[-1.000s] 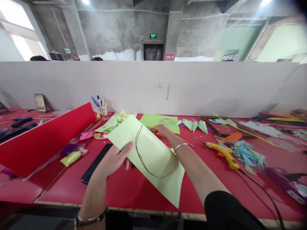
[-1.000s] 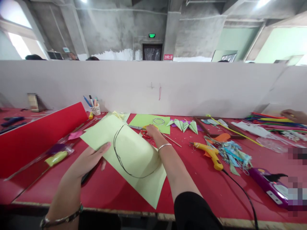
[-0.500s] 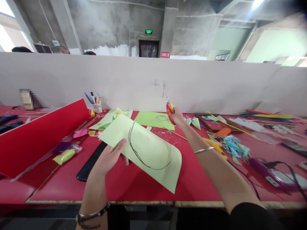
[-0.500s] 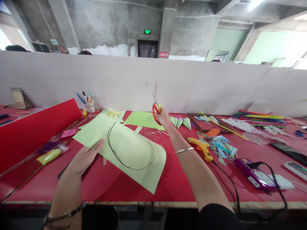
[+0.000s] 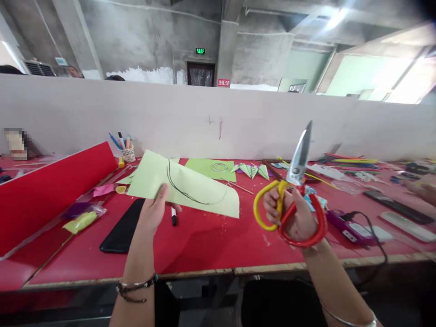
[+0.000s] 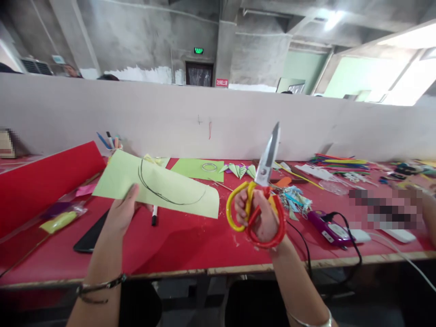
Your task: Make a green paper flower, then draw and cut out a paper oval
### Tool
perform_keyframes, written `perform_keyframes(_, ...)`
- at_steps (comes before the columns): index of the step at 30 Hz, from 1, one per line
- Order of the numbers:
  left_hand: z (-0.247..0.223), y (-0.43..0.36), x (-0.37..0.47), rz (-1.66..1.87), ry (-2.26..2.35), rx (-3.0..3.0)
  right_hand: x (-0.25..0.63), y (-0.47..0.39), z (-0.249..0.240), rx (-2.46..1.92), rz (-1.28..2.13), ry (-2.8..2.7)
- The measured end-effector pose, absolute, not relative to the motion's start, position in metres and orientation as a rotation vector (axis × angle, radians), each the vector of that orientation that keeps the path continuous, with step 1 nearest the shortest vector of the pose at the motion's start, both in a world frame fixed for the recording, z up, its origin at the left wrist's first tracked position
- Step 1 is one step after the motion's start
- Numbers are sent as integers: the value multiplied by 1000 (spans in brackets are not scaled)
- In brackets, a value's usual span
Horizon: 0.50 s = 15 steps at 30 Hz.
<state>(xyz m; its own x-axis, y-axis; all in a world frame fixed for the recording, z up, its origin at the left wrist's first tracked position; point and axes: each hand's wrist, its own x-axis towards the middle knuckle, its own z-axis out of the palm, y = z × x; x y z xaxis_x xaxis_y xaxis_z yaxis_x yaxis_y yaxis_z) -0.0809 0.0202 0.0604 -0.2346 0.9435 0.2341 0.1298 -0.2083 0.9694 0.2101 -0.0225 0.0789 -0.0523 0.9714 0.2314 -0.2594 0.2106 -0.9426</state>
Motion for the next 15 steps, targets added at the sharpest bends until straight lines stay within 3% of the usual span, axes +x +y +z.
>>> perform_keyframes(8, 57, 20, -71, 1510, 1102, 1251, 170, -20, 31, -539, 1646, -1186)
perform_keyframes(15, 51, 27, -61, 1779, 729, 1158, 154, -23, -6, -497, 1802, -1213)
